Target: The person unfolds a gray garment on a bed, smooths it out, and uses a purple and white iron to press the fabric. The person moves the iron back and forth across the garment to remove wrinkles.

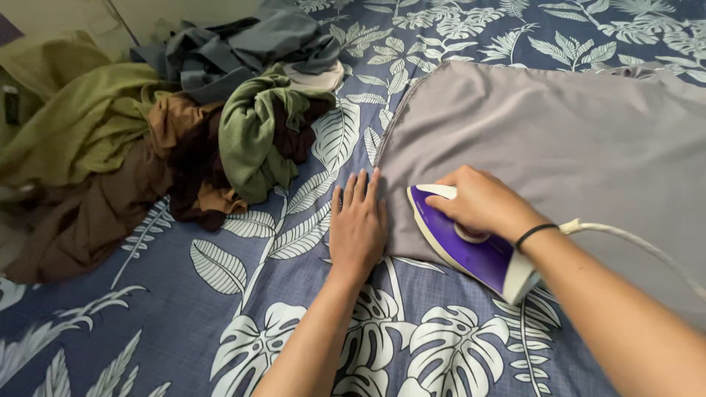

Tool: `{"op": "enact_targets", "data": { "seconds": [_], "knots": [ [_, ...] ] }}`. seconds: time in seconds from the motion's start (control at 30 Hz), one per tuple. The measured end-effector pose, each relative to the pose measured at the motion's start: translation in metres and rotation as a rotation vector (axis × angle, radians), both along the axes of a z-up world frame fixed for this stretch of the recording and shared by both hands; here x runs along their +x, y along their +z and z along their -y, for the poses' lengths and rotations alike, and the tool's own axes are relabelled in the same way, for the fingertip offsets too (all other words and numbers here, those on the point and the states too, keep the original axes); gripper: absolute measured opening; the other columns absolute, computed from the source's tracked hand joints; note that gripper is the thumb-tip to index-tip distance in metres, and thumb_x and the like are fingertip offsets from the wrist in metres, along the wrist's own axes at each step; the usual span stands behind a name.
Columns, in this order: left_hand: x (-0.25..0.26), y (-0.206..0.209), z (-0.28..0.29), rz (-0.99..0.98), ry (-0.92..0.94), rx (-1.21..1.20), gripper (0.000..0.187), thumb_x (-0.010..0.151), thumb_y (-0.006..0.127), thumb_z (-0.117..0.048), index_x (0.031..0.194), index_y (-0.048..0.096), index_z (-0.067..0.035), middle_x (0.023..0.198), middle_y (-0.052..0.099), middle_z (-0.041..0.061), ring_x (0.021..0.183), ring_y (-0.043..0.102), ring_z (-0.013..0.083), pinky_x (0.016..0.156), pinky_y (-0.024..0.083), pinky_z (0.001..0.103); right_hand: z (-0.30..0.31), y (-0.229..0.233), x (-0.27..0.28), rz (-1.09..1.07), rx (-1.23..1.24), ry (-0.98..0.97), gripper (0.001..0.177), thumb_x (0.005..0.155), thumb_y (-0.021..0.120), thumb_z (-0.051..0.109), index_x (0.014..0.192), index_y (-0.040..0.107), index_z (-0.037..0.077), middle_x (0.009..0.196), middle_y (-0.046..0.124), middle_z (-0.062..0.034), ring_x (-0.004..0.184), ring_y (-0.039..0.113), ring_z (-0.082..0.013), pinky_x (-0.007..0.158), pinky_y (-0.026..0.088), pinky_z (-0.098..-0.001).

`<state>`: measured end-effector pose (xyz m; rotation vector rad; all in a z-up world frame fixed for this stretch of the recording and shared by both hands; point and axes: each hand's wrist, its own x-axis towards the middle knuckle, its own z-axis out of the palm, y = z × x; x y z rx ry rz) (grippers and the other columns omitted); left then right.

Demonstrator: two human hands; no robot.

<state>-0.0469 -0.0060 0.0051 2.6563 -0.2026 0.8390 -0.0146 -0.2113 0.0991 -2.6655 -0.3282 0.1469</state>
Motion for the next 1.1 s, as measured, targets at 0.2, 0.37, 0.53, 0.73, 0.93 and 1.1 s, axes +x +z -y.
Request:
{"op": "enact_targets", "data": {
  "seconds": [0.2,0.37,0.53,0.73,0.93,1.1],
  "knots": [
    [-0.004,0.005,0.001,-0.002,-0.007,0.013,0.046,0.100,0.048,-0.021,0.145,0.053,-0.013,0.151,0.053,0.014,0.144,0.044,0.0323,0.120,0.026,0.050,-0.024,0.012,-0.006,0.120,-0.133,-0.066,0.030,0.089,0.070,0.038,0.101,0.078,0.011,0.095,0.076,-0.0214,0.093,0.072,-0.0421,0.086,0.056,-0.0497],
    [-0.001,0.001,0.000,0.008,-0.028,-0.006,0.046,0.099,0.048,-0.020,0.144,0.055,-0.012,0.152,0.053,0.010,0.144,0.043,0.0305,0.120,0.025,0.050,-0.037,0.014,0.015,0.184,-0.189,-0.087,0.033,0.091,0.071,0.040,0.106,0.077,0.012,0.100,0.074,-0.0236,0.095,0.071,-0.0438,0.087,0.055,-0.0511],
    [0.003,-0.003,-0.002,0.001,-0.045,-0.062,0.048,0.097,0.050,-0.018,0.144,0.055,-0.011,0.151,0.054,0.007,0.143,0.043,0.0266,0.120,0.025,0.048,-0.049,0.009,0.045,0.246,-0.121,-0.099,0.036,0.087,0.073,0.039,0.114,0.076,0.016,0.104,0.073,-0.0219,0.096,0.070,-0.0434,0.087,0.054,-0.0517],
    [0.006,-0.007,-0.004,-0.014,-0.055,-0.088,0.052,0.096,0.052,-0.019,0.146,0.053,-0.006,0.150,0.055,0.007,0.144,0.043,0.0256,0.120,0.024,0.047,-0.049,-0.001,0.079,0.157,-0.101,-0.056,0.031,0.088,0.074,0.038,0.104,0.081,0.012,0.101,0.075,-0.0227,0.097,0.072,-0.0424,0.089,0.056,-0.0486],
    [0.006,-0.006,-0.004,-0.007,-0.065,-0.090,0.048,0.099,0.048,-0.016,0.145,0.054,-0.006,0.151,0.055,0.006,0.145,0.042,0.0256,0.120,0.023,0.048,-0.043,-0.004,0.064,0.067,-0.006,0.055,0.035,0.085,0.075,0.035,0.111,0.079,0.012,0.097,0.076,-0.0242,0.090,0.076,-0.0382,0.084,0.058,-0.0436],
    [0.009,-0.011,-0.005,-0.003,-0.060,-0.065,0.048,0.099,0.046,-0.014,0.146,0.053,-0.005,0.152,0.054,0.007,0.146,0.041,0.0253,0.121,0.022,0.047,-0.045,0.003,0.040,0.074,-0.026,0.113,0.035,0.084,0.076,0.035,0.109,0.080,0.012,0.099,0.076,-0.0230,0.091,0.075,-0.0378,0.085,0.058,-0.0433]
  ]
}}
